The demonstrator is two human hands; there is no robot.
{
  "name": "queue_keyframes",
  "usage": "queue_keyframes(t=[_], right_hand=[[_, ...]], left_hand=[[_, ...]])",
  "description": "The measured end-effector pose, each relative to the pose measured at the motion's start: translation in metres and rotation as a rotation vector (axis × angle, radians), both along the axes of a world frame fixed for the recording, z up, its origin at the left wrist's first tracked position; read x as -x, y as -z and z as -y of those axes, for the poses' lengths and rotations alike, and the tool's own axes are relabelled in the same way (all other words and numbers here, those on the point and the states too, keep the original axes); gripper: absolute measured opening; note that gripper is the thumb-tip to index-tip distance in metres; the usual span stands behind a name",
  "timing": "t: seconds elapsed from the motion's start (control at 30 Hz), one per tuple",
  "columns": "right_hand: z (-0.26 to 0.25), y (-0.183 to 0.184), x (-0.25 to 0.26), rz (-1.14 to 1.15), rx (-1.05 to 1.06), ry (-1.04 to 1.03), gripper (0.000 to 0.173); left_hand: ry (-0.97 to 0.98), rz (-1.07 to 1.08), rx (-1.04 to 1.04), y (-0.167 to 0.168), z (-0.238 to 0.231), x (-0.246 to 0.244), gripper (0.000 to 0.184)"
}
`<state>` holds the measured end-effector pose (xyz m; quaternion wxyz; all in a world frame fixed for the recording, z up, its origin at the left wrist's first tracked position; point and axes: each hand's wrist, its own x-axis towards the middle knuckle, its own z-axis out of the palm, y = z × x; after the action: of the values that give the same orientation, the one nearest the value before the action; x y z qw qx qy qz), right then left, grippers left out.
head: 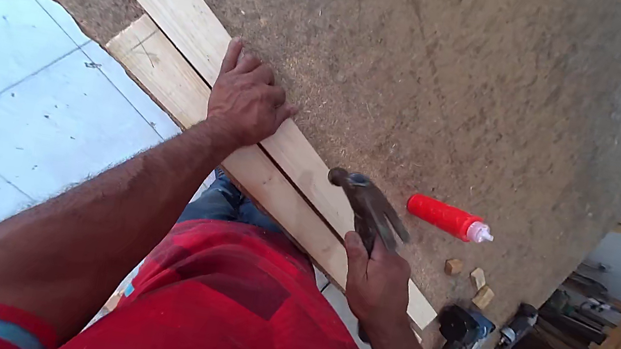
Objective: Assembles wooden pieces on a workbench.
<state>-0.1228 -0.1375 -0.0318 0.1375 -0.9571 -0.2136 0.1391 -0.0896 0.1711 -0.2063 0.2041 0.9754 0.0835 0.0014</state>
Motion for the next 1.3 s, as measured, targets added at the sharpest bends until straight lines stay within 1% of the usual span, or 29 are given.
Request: queue_keyframes(t=[0.03,0.07,0.1,0.17,0.2,0.23,0.27,0.33,0.37,0.4,0.47,0.5,0.57,0.6,0.63,0.67,0.7,0.77,0.87,0.93,0.97,1.0,1.03,1.1,1.13,1.17,1.2,1.23,1.3], right_hand=[[0.001,0.016,0.003,0.054,-0.145,0.012,0.053],[0.008,0.035,0.012,0.065,-0.196,0.017,0.051],[0.019,0.056,0.019,0.063,-0.148,0.003,0.051],[0.037,0.09,0.015,-0.058,0.125,-0.022,0.057],[0.042,0.09,0.016,-0.114,0.223,-0.026,0.06],[0.041,0.081,0.013,-0.117,0.264,-0.034,0.062],[0.035,0.073,0.005,-0.066,0.227,-0.048,0.062],[0.036,0.063,0.014,0.077,0.026,-0.052,0.057],[0.04,0.067,0.021,0.115,-0.046,-0.047,0.055],[0.042,0.081,0.02,0.123,-0.056,-0.053,0.054],[0.046,0.106,0.016,0.035,0.098,-0.06,0.053],[0.044,0.107,0.014,-0.025,0.182,-0.057,0.053],[0.021,0.074,-0.001,-0.233,0.428,-0.01,0.059],[0.003,0.052,-0.013,-0.328,0.494,0.014,0.06],[-0.013,0.032,-0.023,-0.409,0.489,0.05,0.058],[-0.03,0.015,-0.032,-0.469,0.445,0.09,0.054],[-0.049,0.002,-0.041,-0.503,0.384,0.114,0.049],[-0.092,-0.019,-0.054,-0.483,0.242,0.091,0.044],[-0.159,-0.051,-0.07,-0.352,-0.02,0.004,0.042],[-0.189,-0.054,-0.075,-0.239,-0.163,-0.024,0.038],[-0.196,-0.046,-0.072,-0.191,-0.192,-0.027,0.037],[-0.195,-0.035,-0.067,-0.177,-0.16,-0.027,0.038],[-0.19,-0.023,-0.063,-0.216,-0.048,-0.036,0.04],[-0.177,-0.007,-0.06,-0.5,0.345,-0.052,0.046],[-0.174,-0.006,-0.061,-0.65,0.505,-0.044,0.047],[-0.174,-0.012,-0.064,-0.741,0.589,-0.045,0.046],[-0.178,-0.022,-0.069,-0.759,0.605,-0.041,0.046],[-0.183,-0.036,-0.073,-0.717,0.554,-0.024,0.046],[-0.193,-0.061,-0.078,-0.51,0.291,0.01,0.046]], left_hand=[[-0.006,0.003,-0.017,0.0,-0.003,-0.004,0.069],[-0.005,-0.007,-0.023,0.0,-0.001,-0.002,0.068],[-0.002,-0.017,-0.021,-0.001,0.001,0.002,0.068],[-0.014,-0.009,-0.046,0.0,-0.001,-0.002,0.068],[-0.012,-0.01,-0.053,0.0,0.0,-0.002,0.069],[-0.006,-0.012,-0.052,0.0,0.002,0.001,0.069],[-0.015,0.0,-0.06,0.001,-0.001,-0.003,0.069],[-0.014,-0.009,-0.067,0.002,-0.004,-0.002,0.069],[-0.007,-0.027,-0.047,0.002,0.004,0.004,0.069],[-0.014,-0.015,-0.043,0.002,0.004,0.003,0.068],[-0.029,0.006,-0.043,0.001,0.001,-0.002,0.067],[-0.029,0.006,-0.026,0.0,0.001,-0.001,0.065],[-0.014,-0.003,0.098,-0.005,-0.005,0.0,0.058],[-0.005,0.006,0.185,-0.011,-0.014,-0.001,0.052],[0.007,0.027,0.268,-0.017,-0.026,-0.001,0.048],[0.013,0.055,0.306,-0.023,-0.039,0.0,0.043],[0.008,0.091,0.287,-0.028,-0.055,0.0,0.04],[-0.009,0.128,0.173,-0.028,-0.089,-0.001,0.038],[0.011,0.04,0.011,-0.007,-0.123,0.001,0.055],[0.008,0.038,-0.006,0.0,-0.126,0.001,0.058],[-0.001,0.038,0.006,0.002,-0.125,0.001,0.058],[-0.012,0.037,0.019,0.003,-0.122,0.001,0.058],[-0.023,0.039,0.027,0.002,-0.121,0.002,0.058],[-0.034,0.052,0.026,0.002,-0.123,-0.001,0.059],[-0.034,0.053,0.025,0.002,-0.123,-0.001,0.059],[-0.032,0.046,0.028,0.001,-0.122,0.0,0.059],[-0.036,0.046,0.025,0.002,-0.123,-0.001,0.059],[-0.04,0.046,0.021,0.003,-0.124,-0.002,0.059],[-0.038,0.039,0.032,0.003,-0.12,0.0,0.059]])
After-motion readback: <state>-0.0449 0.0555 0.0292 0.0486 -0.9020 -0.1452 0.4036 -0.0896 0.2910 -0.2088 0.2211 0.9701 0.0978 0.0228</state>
